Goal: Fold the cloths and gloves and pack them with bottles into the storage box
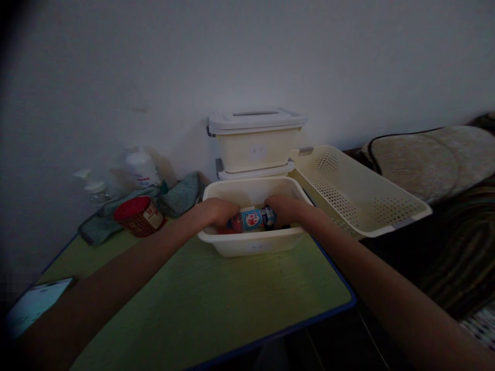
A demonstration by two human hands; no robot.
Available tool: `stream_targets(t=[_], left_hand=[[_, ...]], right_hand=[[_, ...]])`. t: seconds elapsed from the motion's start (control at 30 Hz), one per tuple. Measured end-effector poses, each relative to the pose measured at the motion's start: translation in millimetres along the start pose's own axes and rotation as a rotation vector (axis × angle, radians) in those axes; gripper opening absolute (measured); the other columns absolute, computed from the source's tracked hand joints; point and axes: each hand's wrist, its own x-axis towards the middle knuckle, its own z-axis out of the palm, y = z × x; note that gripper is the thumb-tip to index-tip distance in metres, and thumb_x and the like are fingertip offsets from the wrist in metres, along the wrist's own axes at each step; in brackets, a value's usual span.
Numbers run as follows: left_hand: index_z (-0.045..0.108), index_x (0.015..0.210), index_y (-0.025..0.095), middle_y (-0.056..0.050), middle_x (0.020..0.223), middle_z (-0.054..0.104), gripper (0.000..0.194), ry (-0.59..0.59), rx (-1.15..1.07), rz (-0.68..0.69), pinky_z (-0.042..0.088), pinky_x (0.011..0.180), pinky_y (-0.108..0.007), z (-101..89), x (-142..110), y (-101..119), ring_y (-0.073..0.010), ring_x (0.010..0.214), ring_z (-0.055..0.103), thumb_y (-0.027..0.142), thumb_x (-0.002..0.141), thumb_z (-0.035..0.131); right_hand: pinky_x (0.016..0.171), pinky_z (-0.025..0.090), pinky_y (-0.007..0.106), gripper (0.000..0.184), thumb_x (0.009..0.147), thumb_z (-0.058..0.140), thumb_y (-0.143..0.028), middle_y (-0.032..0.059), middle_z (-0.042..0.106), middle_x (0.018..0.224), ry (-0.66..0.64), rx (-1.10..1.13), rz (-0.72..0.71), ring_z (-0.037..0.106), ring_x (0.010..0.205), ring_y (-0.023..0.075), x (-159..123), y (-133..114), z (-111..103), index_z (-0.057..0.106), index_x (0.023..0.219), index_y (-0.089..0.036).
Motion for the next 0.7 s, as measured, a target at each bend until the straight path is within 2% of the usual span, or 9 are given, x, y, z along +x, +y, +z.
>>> stream_targets(t=[0.3,0.5,0.57,0.7], left_hand=[[0.070,0.087,0.017,-0.010,0.092,0.071,0.030,-0.027,-0.006,0.027,0.049,0.065,-0.028,-3.9,-2.9,2.3,-0.0222,0.076,0.063,0.013,0.058,0.068],[0.067,0.089,0.011,-0.012,0.088,0.070,0.023,0.024,-0.036,0.114,0.045,0.059,-0.027,-9.7,-8.1,-6.2,-0.0200,0.071,0.060,0.016,0.069,0.058],[0.063,0.094,0.011,-0.009,0.090,0.068,0.026,0.099,-0.076,0.159,0.044,0.060,-0.025,-17.5,-12.0,-13.2,-0.0179,0.074,0.059,0.015,0.069,0.057],[0.053,0.103,0.013,-0.003,0.088,0.064,0.033,0.448,-0.338,0.173,0.043,0.064,-0.022,-34.8,-21.2,-28.8,-0.0127,0.074,0.058,0.008,0.071,0.052]], right_hand=[[0.069,0.044,0.026,0.041,0.057,0.069,-0.019,0.0079,0.067,0.095,0.018,0.001,-0.023,0.062,0.084,0.0222,-0.1,-0.8,-0.1,0.063,0.097,-0.015],[0.065,0.041,0.028,0.037,0.058,0.067,-0.023,0.0097,0.066,0.094,0.131,-0.089,0.010,0.061,0.081,0.0232,-13.1,-2.8,-8.2,0.062,0.094,-0.016],[0.064,0.040,0.028,0.038,0.057,0.065,-0.021,0.0098,0.066,0.093,0.171,-0.102,0.037,0.060,0.080,0.0225,-18.3,-3.8,-10.9,0.060,0.094,-0.015],[0.059,0.039,0.025,0.036,0.057,0.063,-0.019,0.0080,0.064,0.087,0.182,0.017,0.021,0.057,0.072,0.0184,-28.3,-7.5,-16.8,0.057,0.093,-0.014]])
